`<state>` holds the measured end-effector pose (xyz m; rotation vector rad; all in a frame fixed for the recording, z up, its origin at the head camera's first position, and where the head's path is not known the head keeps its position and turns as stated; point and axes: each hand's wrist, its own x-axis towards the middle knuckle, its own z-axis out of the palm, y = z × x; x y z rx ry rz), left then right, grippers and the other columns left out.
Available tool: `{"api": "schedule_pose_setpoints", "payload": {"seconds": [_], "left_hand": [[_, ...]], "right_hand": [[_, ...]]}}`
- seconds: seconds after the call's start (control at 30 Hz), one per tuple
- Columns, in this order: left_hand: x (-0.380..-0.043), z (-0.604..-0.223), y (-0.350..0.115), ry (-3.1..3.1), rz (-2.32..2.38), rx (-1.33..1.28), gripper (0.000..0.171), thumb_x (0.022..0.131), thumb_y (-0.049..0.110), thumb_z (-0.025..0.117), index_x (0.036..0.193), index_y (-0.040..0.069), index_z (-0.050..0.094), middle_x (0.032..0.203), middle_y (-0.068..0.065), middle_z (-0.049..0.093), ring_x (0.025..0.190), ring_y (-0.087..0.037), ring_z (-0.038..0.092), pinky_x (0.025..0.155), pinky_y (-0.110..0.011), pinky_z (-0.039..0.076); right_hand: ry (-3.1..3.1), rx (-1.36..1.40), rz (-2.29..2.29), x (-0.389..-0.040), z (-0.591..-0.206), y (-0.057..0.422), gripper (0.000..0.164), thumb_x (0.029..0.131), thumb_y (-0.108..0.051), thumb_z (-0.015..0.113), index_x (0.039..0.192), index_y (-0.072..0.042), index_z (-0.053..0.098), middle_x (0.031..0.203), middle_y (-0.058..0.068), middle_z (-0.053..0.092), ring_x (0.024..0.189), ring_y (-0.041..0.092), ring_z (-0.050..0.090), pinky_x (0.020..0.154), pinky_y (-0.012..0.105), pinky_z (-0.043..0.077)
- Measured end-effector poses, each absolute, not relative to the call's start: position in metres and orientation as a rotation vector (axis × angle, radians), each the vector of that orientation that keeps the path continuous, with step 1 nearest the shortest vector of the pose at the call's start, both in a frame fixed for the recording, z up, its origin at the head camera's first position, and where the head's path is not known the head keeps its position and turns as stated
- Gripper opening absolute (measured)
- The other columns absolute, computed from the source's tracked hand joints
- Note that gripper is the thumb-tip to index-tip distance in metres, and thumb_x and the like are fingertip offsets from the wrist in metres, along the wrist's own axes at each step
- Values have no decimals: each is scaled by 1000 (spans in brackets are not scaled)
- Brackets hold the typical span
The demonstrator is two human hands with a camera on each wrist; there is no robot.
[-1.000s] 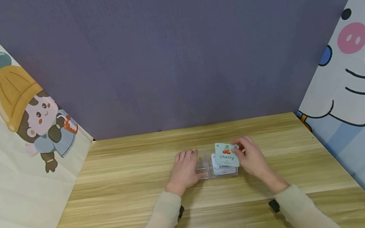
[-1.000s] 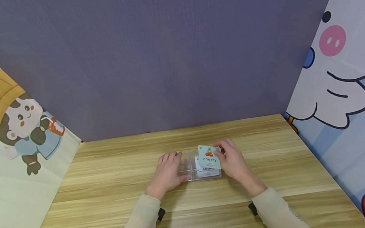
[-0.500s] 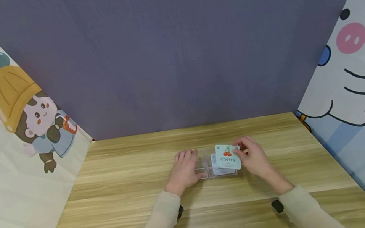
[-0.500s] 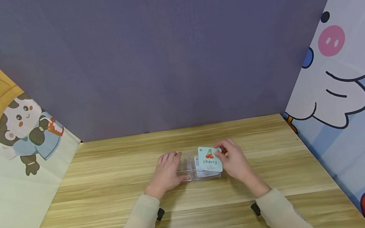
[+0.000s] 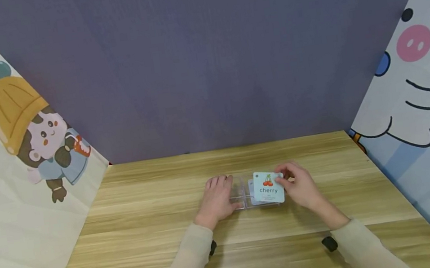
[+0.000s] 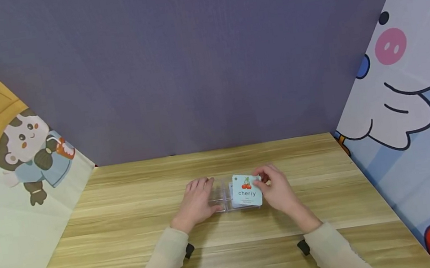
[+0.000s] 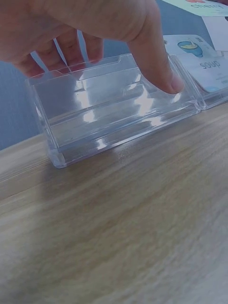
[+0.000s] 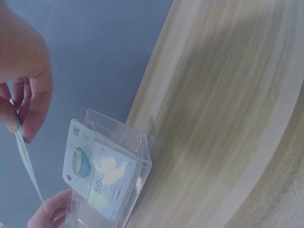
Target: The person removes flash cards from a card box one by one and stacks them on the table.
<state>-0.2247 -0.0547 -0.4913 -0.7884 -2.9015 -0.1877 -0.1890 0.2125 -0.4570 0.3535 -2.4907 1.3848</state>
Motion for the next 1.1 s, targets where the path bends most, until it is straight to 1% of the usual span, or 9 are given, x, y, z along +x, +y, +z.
{"api": "schedule_pose_setpoints", "payload": {"seconds": [0.27, 0.43, 0.57, 0.83, 1.1], "left_hand": [[-224, -489, -55, -2916, -199, -792, 94, 80, 56, 81, 149, 3, 45, 142, -13, 53, 132, -31, 46, 118, -48, 31], [-225, -491, -55, -2917, -193, -794, 95, 80, 56, 81, 150, 3, 45, 143, -13, 52, 133, -31, 46, 118, -48, 31], [-226, -492, -55, -2914, -185, -795, 96, 80, 56, 81, 150, 4, 44, 144, -13, 52, 133, -30, 46, 118, -48, 31], [-227, -494, -55, -2922, -180, -793, 95, 80, 57, 80, 151, 4, 44, 144, -13, 52, 133, -30, 45, 118, -48, 31], [-227, -493, -55, -2928, -169, -790, 95, 81, 57, 80, 151, 4, 43, 144, -13, 52, 133, -30, 45, 118, -48, 30]], "right_hand": [[-2515, 355, 1452, -185, -458, 214, 17, 93, 5, 69, 108, 0, 65, 96, 12, 55, 79, 23, 56, 52, 26, 53], [-2550, 342, 1525, -180, -457, 213, 18, 93, 2, 69, 110, 0, 64, 95, 13, 55, 78, 21, 57, 53, 28, 55], [-2547, 337, 1582, -178, -458, 213, 19, 93, 2, 70, 111, 0, 64, 96, 15, 56, 79, 21, 58, 55, 32, 57], [-2572, 363, 1595, -176, -461, 215, 19, 93, 2, 70, 110, -1, 64, 95, 13, 57, 78, 20, 59, 56, 38, 59], [-2603, 355, 1588, -171, -465, 215, 19, 92, 4, 70, 110, 1, 64, 98, 14, 56, 78, 22, 60, 55, 37, 59]]}}
